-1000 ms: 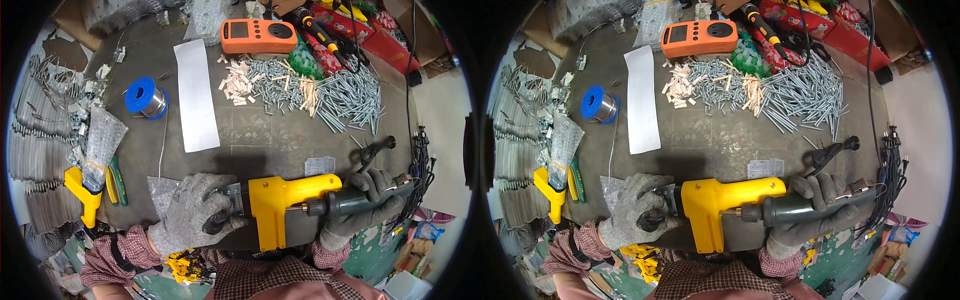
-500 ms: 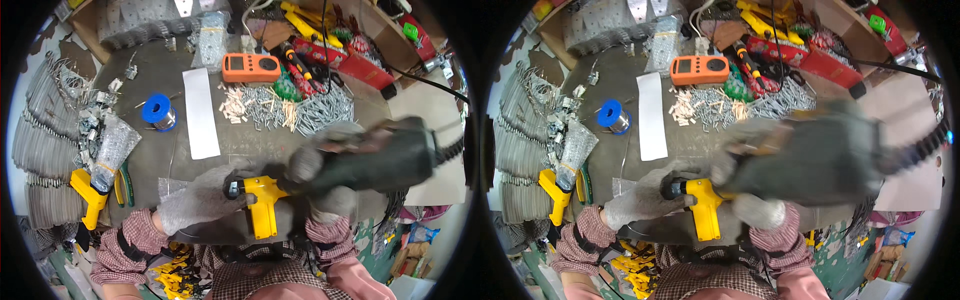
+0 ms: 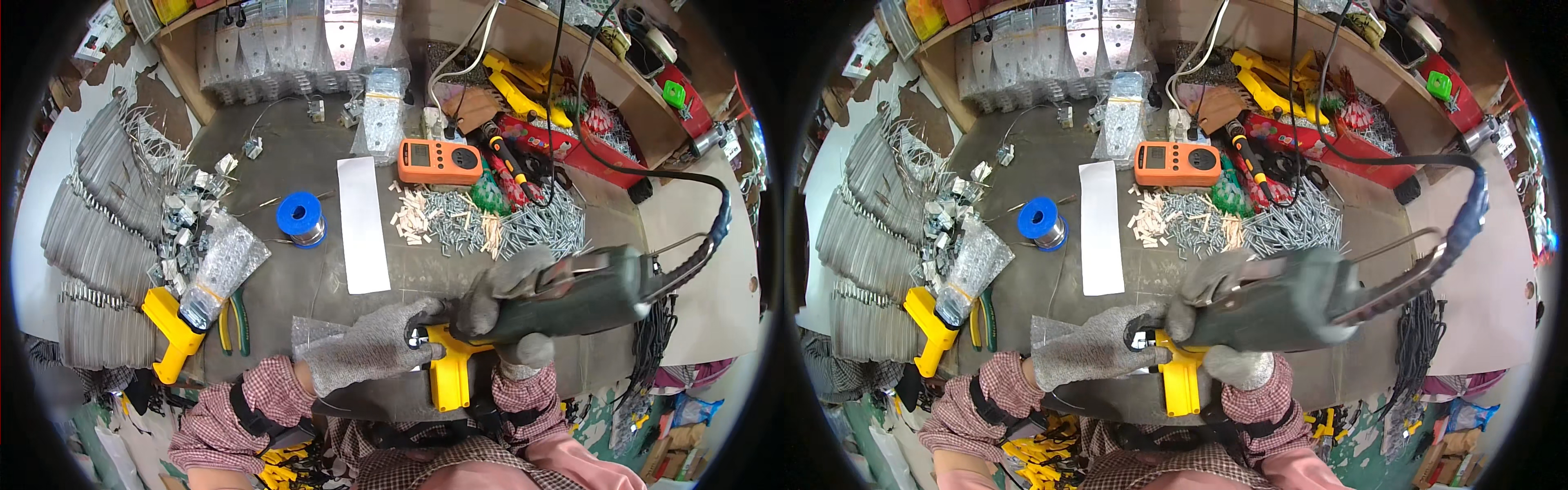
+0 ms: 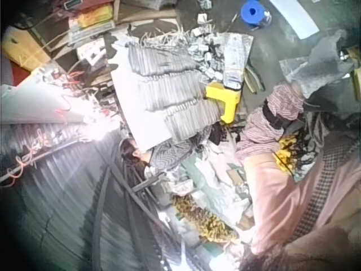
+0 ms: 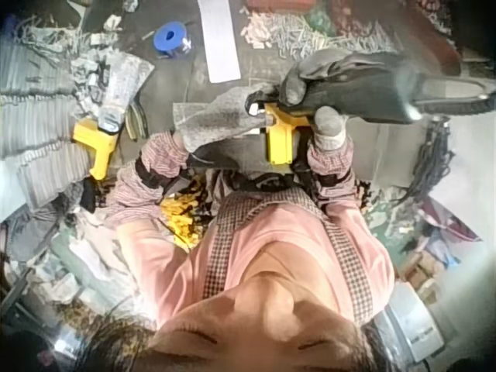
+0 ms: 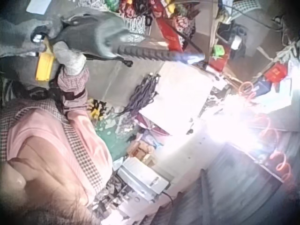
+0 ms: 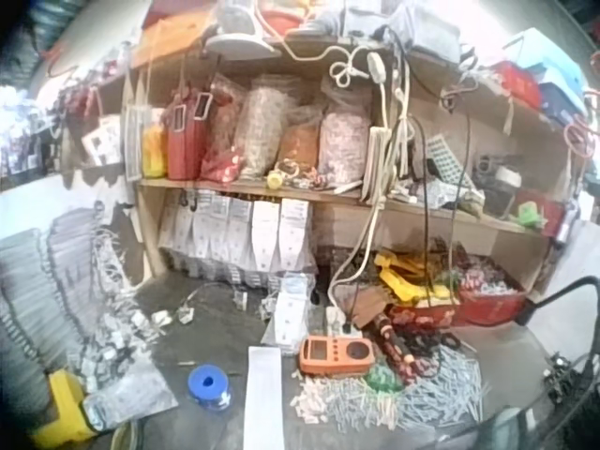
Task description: Assembling internal circuit components, wiring, and soldering for yellow handheld electronic devices at a workbench.
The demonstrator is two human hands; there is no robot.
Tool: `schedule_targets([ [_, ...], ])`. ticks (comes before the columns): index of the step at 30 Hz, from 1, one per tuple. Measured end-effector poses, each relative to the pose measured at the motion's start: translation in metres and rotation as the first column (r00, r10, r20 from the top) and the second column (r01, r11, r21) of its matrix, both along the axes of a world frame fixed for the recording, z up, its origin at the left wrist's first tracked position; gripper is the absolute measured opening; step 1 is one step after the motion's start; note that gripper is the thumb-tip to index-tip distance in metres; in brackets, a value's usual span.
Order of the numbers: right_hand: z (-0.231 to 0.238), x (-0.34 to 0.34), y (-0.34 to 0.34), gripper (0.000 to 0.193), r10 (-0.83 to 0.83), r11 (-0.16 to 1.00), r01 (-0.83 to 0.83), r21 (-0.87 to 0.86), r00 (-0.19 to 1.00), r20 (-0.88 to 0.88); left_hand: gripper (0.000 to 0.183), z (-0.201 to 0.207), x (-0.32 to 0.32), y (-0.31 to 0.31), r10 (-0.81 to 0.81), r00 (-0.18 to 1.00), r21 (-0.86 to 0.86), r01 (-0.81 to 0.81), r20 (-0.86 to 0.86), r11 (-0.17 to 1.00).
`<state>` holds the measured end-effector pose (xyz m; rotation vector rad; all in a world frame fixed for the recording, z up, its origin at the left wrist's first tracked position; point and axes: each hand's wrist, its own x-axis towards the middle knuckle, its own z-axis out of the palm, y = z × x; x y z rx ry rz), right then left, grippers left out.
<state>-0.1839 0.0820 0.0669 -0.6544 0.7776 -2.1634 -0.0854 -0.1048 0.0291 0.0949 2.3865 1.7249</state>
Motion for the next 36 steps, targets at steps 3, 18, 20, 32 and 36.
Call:
schedule_targets([
  [3,0.019,-0.029,-0.013,0.062,0.155,0.985,-0.094,0.147,0.859,-0.488,0.061,0.012,-0.003,-0.002,-0.002,1.0,0.037,0.001,0.019,0.999],
  [18,0.006,0.001,-0.023,0.082,-0.227,0.838,0.51,0.194,0.649,-0.726,0.045,0.015,0.003,0.012,0.018,0.998,-0.071,-0.022,-0.055,0.997],
  [20,-0.015,-0.002,-0.021,0.067,-0.327,0.793,0.565,0.229,0.711,-0.623,0.052,0.006,-0.007,-0.004,0.23,0.971,0.058,-0.234,0.072,0.97],
  [32,-0.04,-0.078,0.29,0.067,0.247,-0.362,0.928,0.089,0.187,-0.951,0.044,0.0,-0.053,-0.018,0.268,0.931,-0.905,-0.32,-0.247,0.281],
  [36,-0.036,-0.067,0.319,0.068,0.374,-0.522,0.826,0.211,0.444,-0.814,0.045,0.039,-0.03,-0.019,0.233,0.961,-0.854,-0.244,-0.15,0.459],
])
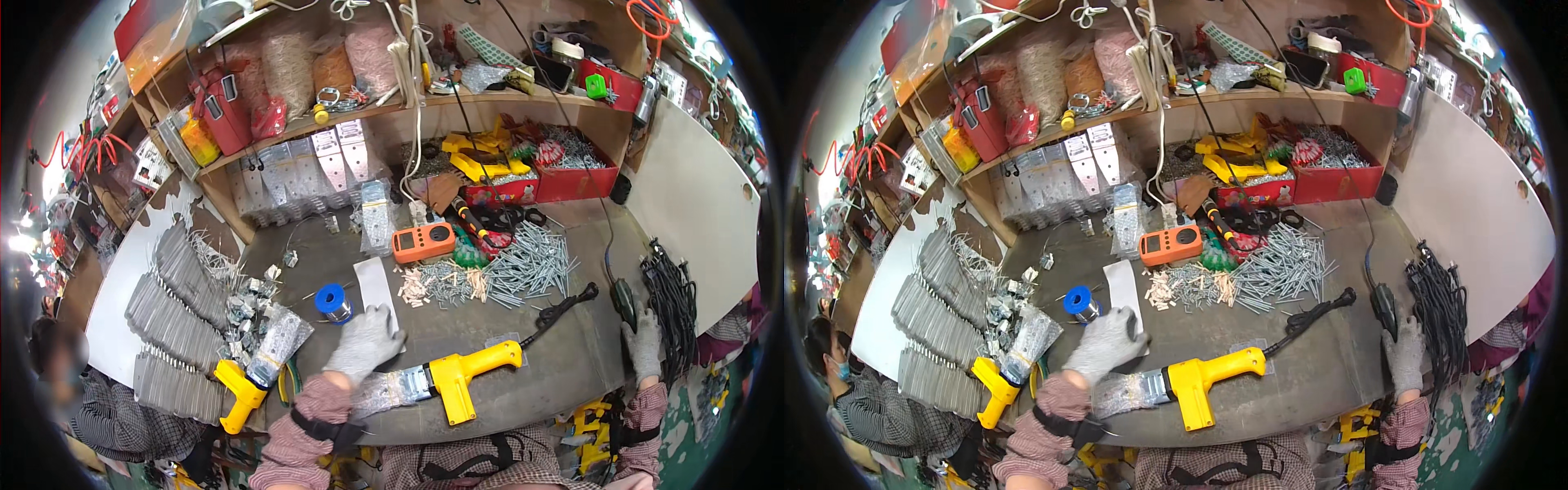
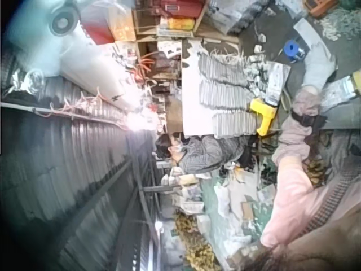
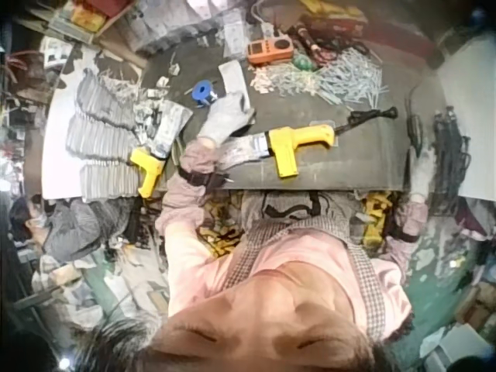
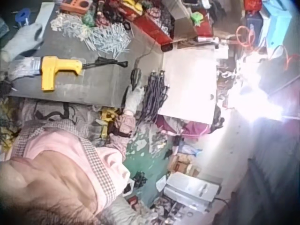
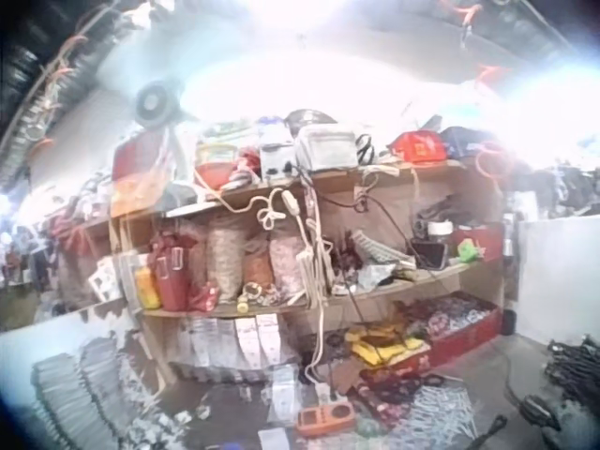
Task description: Assembling internal circuit components, wiring, and soldering for yellow handheld electronic devices at a workbench.
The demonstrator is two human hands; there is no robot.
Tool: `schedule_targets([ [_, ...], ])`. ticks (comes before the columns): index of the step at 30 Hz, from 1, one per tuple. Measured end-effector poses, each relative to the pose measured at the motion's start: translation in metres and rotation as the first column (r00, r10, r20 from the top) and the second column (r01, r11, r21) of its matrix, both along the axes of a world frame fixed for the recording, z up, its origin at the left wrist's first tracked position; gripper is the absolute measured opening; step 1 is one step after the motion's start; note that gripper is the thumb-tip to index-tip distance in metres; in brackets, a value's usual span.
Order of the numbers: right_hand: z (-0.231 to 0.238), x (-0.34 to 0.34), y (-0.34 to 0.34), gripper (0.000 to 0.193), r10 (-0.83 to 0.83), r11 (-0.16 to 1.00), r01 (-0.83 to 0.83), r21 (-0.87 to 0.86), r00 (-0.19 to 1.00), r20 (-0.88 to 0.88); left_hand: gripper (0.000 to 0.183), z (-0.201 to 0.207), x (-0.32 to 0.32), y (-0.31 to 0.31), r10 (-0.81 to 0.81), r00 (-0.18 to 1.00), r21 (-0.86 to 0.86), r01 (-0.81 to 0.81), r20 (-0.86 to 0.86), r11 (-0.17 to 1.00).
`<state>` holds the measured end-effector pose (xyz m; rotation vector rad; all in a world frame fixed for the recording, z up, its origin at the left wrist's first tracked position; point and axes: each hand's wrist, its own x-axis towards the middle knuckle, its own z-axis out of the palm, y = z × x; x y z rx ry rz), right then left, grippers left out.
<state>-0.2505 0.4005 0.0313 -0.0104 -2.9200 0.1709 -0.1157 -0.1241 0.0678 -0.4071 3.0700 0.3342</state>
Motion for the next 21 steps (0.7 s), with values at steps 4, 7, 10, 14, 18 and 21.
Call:
schedule_targets([
  [4,0.044,0.008,-0.073,0.057,0.274,0.955,-0.291,-0.056,0.939,-0.207,0.048,-0.023,0.043,-0.032,-0.36,0.909,-0.184,0.325,-0.209,0.928],
  [7,0.061,0.015,-0.177,0.048,0.762,0.581,-0.777,-0.243,0.624,-0.172,0.039,-0.015,0.034,-0.029,-0.226,0.972,-0.17,0.235,0.066,0.957],
  [10,0.062,0.035,-0.281,0.044,0.951,0.19,-0.476,-0.859,0.308,0.04,0.025,-0.029,0.039,-0.042,0.163,0.925,0.59,0.077,-0.342,0.804],
  [14,0.065,0.047,-0.347,0.035,0.988,0.001,0.531,-0.847,0.131,0.083,0.027,-0.031,0.063,-0.025,0.442,0.769,0.886,0.419,-0.463,0.199],
  [18,0.067,0.066,-0.39,0.038,0.861,-0.227,0.046,-0.973,0.477,-0.178,0.053,-0.019,0.103,-0.034,0.342,0.901,0.963,0.24,-0.268,0.124],
  [21,0.069,0.086,-0.379,0.034,0.889,-0.115,-0.272,-0.955,0.401,-0.221,0.044,0.04,0.071,-0.013,0.474,0.819,0.946,0.291,-0.324,0.143],
])
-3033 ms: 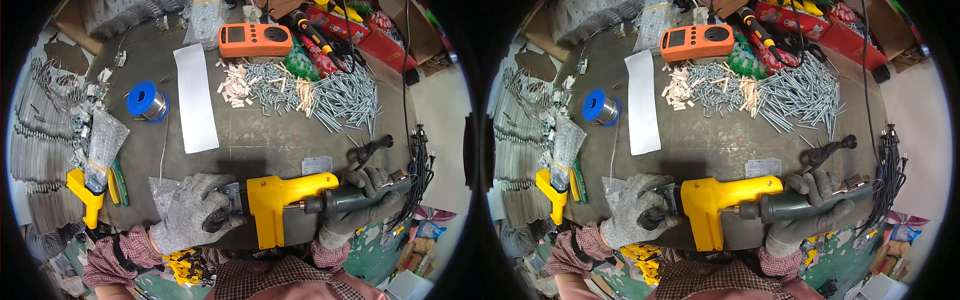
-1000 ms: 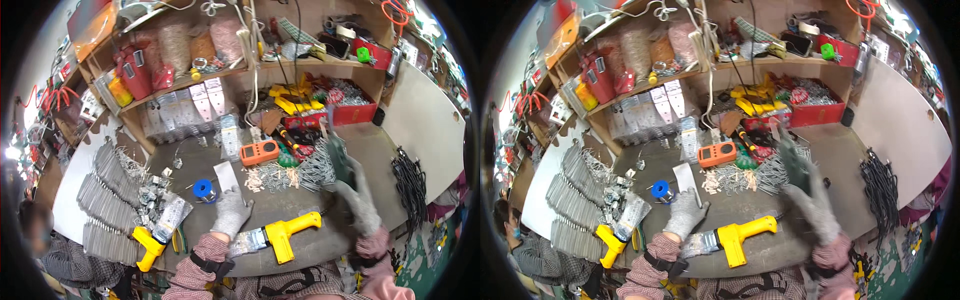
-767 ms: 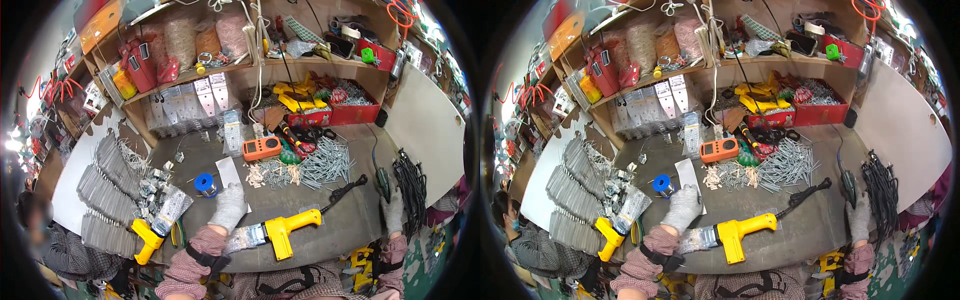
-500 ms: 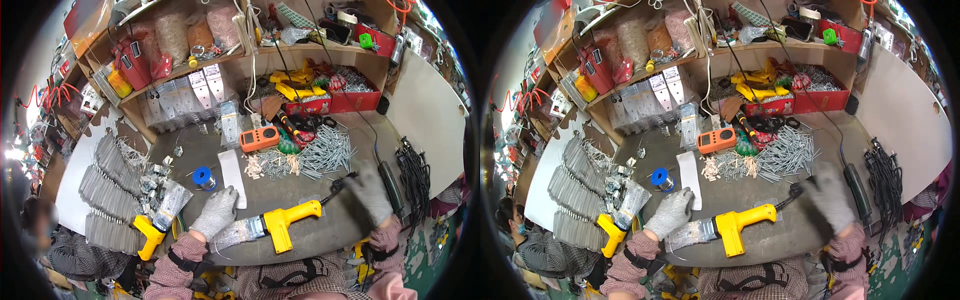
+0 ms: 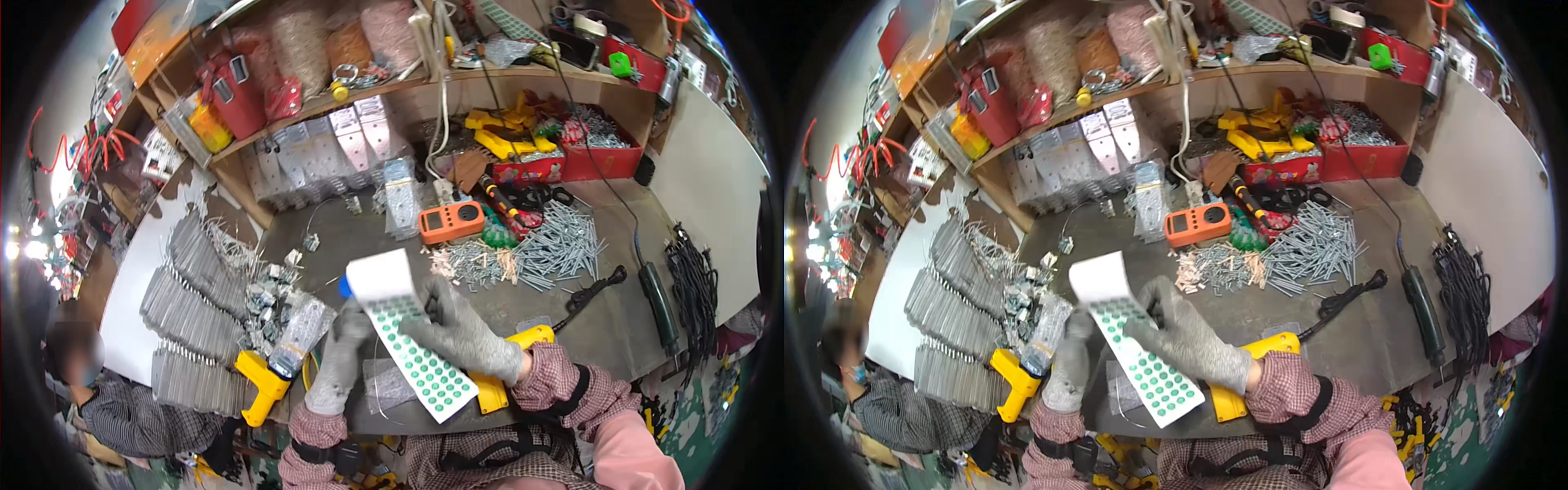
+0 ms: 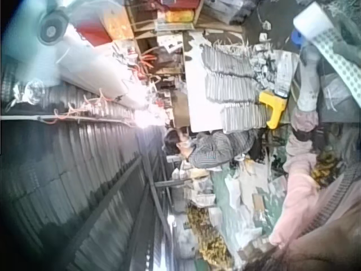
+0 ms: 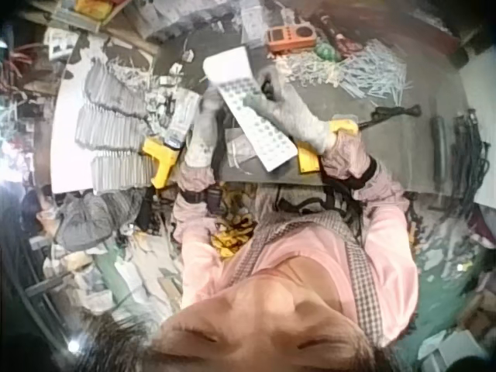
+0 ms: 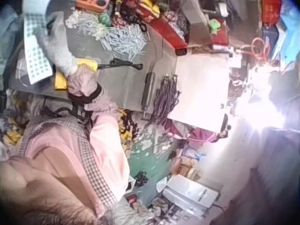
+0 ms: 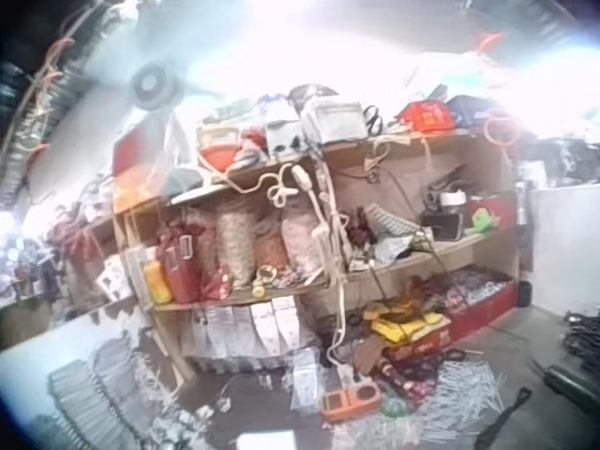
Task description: Assembling internal circuit components, wiring, and soldering for yellow handheld electronic devices at a workbench.
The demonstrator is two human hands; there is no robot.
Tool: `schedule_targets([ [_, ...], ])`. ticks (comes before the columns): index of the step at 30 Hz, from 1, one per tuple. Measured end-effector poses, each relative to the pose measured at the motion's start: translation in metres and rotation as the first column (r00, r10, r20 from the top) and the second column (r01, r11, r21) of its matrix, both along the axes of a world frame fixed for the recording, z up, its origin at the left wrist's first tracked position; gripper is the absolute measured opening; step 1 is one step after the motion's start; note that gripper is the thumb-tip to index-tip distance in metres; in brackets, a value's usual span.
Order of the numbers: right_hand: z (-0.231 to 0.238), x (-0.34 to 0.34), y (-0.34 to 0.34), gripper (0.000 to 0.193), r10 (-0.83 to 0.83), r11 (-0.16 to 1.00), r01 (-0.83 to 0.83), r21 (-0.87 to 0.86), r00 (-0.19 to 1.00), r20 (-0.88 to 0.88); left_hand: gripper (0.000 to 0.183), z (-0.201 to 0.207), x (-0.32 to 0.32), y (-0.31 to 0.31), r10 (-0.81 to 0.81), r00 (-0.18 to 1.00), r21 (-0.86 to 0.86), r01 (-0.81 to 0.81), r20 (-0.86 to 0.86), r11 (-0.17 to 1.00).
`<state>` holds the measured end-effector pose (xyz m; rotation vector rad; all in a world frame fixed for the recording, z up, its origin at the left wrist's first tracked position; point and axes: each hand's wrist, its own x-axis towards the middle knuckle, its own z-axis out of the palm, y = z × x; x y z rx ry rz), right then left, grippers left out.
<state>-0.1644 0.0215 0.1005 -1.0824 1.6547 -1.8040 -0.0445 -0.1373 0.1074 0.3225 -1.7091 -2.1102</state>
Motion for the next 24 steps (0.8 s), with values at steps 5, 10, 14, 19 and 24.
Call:
schedule_targets([
  [5,0.011,-0.004,0.0,0.041,-0.386,0.922,0.293,-0.253,0.743,-0.546,0.025,0.0,-0.007,0.006,0.202,0.968,-0.309,-0.149,0.149,0.939],
  [10,0.037,0.0,-0.001,0.022,-0.277,0.938,0.313,-0.152,0.406,-0.871,0.023,0.019,-0.001,0.01,-0.032,0.97,-0.264,0.097,0.24,0.96],
  [14,0.029,-0.007,0.0,0.021,-0.259,0.936,0.337,-0.106,0.45,-0.854,0.027,0.014,0.0,0.005,-0.078,0.956,-0.368,0.183,0.282,0.912],
  [19,0.03,-0.005,-0.007,0.026,-0.252,0.935,0.325,-0.143,0.325,-0.911,0.028,0.014,-0.002,0.009,0.169,0.981,-0.902,0.012,0.093,0.432],
  [24,0.026,-0.009,-0.012,0.024,-0.28,0.932,0.325,-0.162,0.36,-0.89,0.026,0.015,-0.007,0.001,0.198,0.98,-0.98,-0.003,0.037,0.197],
])
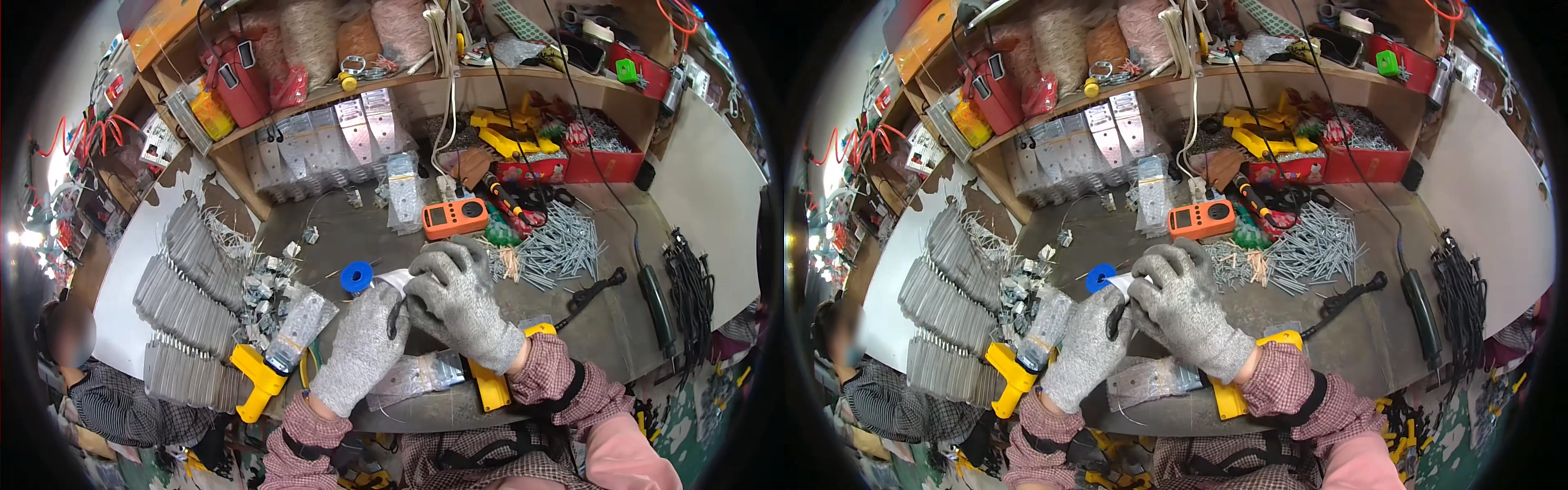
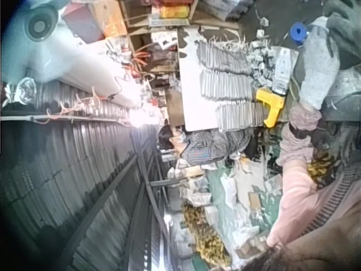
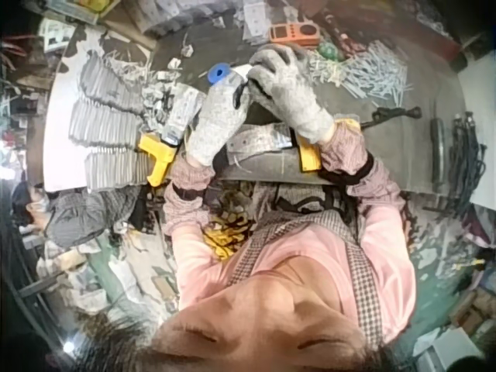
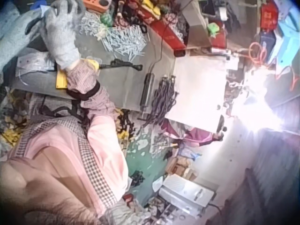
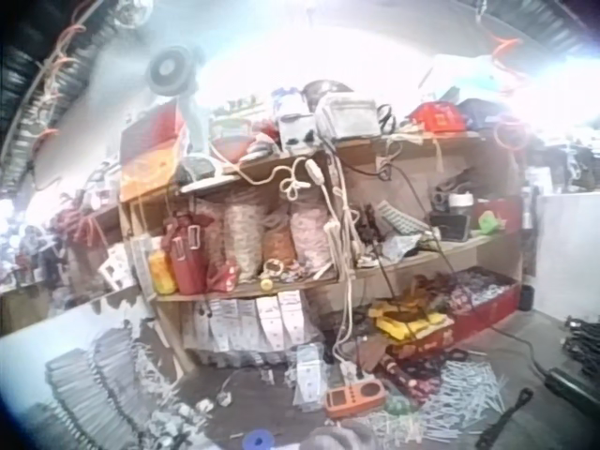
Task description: Assembling internal circuit components, wiring, and soldering for yellow handheld electronic devices at a workbench.
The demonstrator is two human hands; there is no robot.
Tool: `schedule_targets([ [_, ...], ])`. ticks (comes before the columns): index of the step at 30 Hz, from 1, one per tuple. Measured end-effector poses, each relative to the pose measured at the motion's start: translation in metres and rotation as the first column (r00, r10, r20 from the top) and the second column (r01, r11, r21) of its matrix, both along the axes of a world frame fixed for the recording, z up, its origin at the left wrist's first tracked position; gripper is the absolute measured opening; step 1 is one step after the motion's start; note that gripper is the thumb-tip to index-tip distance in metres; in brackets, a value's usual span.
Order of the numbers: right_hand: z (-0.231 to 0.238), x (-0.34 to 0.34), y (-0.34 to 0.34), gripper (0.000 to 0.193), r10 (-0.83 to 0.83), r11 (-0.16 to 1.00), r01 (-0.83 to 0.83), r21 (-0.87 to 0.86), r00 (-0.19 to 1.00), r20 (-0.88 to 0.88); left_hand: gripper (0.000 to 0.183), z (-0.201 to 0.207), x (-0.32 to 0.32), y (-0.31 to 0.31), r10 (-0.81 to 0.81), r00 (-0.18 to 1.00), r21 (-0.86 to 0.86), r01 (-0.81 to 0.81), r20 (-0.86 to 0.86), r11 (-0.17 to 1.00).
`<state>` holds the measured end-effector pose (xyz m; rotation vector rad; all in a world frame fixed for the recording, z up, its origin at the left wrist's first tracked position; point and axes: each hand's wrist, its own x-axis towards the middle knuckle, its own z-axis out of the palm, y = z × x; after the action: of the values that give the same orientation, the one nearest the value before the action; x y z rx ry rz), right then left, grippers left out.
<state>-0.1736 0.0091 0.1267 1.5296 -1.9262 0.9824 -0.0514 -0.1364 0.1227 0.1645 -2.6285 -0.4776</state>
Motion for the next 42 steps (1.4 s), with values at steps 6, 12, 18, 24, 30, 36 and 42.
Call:
schedule_targets([
  [6,-0.033,-0.023,-0.012,0.017,0.016,0.999,0.004,-0.047,0.909,0.416,0.015,0.003,-0.03,-0.018,-0.169,0.981,0.173,0.151,0.096,0.973],
  [12,-0.035,-0.003,0.08,0.018,-0.133,0.991,0.127,0.039,0.926,0.354,0.066,-0.028,-0.008,0.017,-0.125,0.972,-0.262,0.176,0.2,0.949],
  [18,-0.08,0.036,0.16,0.026,-0.307,0.923,0.224,0.313,0.919,0.249,0.086,-0.09,0.034,0.049,-0.152,0.908,-0.05,0.186,0.392,0.981],
  [24,-0.124,0.043,0.239,0.05,-0.069,0.957,-0.148,0.251,0.723,0.687,0.088,-0.078,0.038,0.056,-0.157,0.904,-0.027,0.182,0.398,0.983],
  [30,-0.075,-0.055,0.218,0.044,-0.41,0.778,0.276,0.564,0.904,0.124,0.062,-0.048,-0.032,0.108,-0.429,0.864,0.212,0.382,0.265,0.9],
  [36,-0.039,-0.062,0.251,0.034,-0.329,0.941,0.339,0.007,0.905,0.269,0.045,0.006,-0.024,0.145,-0.466,0.845,0.008,0.481,0.263,0.877],
  [42,0.024,0.051,0.176,0.057,0.319,0.587,-0.746,0.313,0.569,0.758,0.032,0.078,0.072,0.045,-0.415,0.816,-0.245,0.533,0.403,0.81],
])
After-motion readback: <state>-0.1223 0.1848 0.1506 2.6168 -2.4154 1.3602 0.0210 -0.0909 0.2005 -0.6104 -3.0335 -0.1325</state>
